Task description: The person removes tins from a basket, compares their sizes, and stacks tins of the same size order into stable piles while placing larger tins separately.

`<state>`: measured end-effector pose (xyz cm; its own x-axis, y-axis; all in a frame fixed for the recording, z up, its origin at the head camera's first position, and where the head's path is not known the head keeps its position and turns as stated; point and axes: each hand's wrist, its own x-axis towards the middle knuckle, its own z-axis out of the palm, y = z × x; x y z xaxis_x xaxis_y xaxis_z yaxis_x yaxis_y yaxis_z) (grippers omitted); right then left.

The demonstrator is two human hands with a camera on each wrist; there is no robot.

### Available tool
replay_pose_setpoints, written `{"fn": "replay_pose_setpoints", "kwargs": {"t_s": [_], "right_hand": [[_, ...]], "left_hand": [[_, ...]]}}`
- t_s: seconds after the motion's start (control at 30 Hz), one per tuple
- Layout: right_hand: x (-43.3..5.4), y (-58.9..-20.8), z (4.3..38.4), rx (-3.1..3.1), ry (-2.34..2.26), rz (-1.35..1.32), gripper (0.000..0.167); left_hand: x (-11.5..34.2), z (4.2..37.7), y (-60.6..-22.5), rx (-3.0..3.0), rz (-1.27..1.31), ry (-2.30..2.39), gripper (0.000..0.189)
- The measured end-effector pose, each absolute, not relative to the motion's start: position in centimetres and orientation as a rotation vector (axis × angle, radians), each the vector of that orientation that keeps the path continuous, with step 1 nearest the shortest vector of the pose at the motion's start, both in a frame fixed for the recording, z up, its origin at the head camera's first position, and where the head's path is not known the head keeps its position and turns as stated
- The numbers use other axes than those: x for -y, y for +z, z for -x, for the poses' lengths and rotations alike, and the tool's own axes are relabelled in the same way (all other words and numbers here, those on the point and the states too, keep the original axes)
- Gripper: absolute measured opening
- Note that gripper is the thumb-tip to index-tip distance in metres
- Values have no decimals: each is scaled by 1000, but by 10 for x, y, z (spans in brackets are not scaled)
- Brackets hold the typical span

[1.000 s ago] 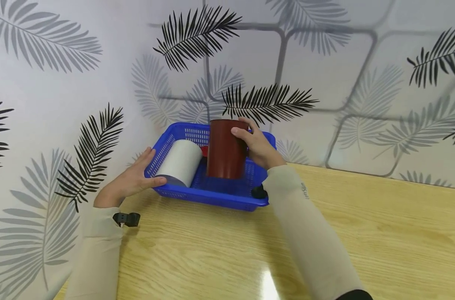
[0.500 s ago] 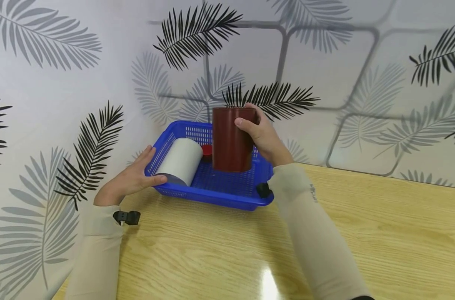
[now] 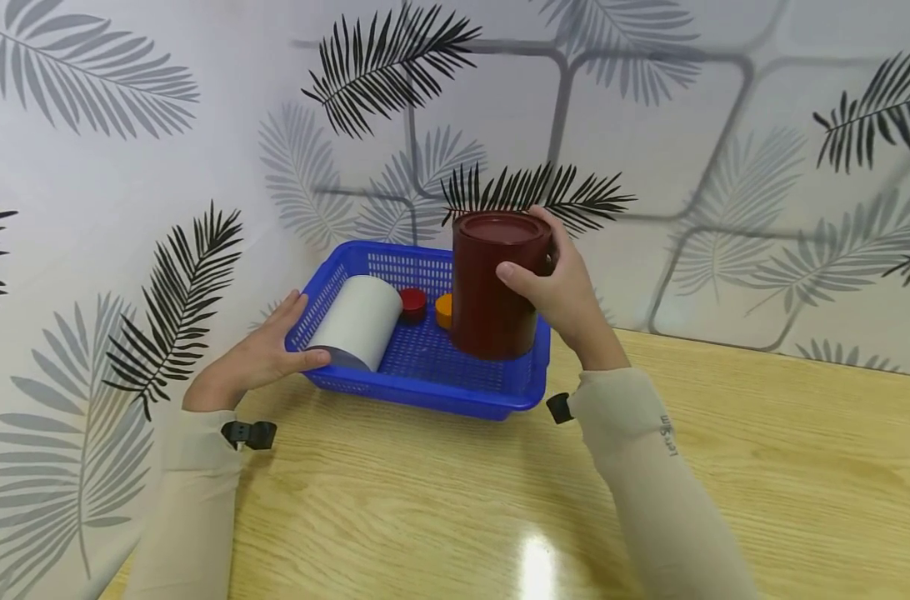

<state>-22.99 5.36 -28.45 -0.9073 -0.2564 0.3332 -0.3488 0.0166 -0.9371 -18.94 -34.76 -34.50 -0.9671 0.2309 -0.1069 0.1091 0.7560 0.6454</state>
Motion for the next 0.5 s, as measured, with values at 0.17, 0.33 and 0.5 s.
{"fn": "replay_pose_setpoints", "kwargs": {"t_s": [0.17, 0.33, 0.5], "right_hand": [[-66, -297, 216, 2150, 1997, -726, 92], [-75, -313, 201, 2072, 1934, -749, 92], [-78, -321, 189, 1981, 1901, -814, 94]], "left_hand": [[347, 189, -345, -2793, -279, 969, 115], [346, 190, -345, -2788, -290, 977, 115], [345, 189, -344, -2796, -292, 963, 114]]}}
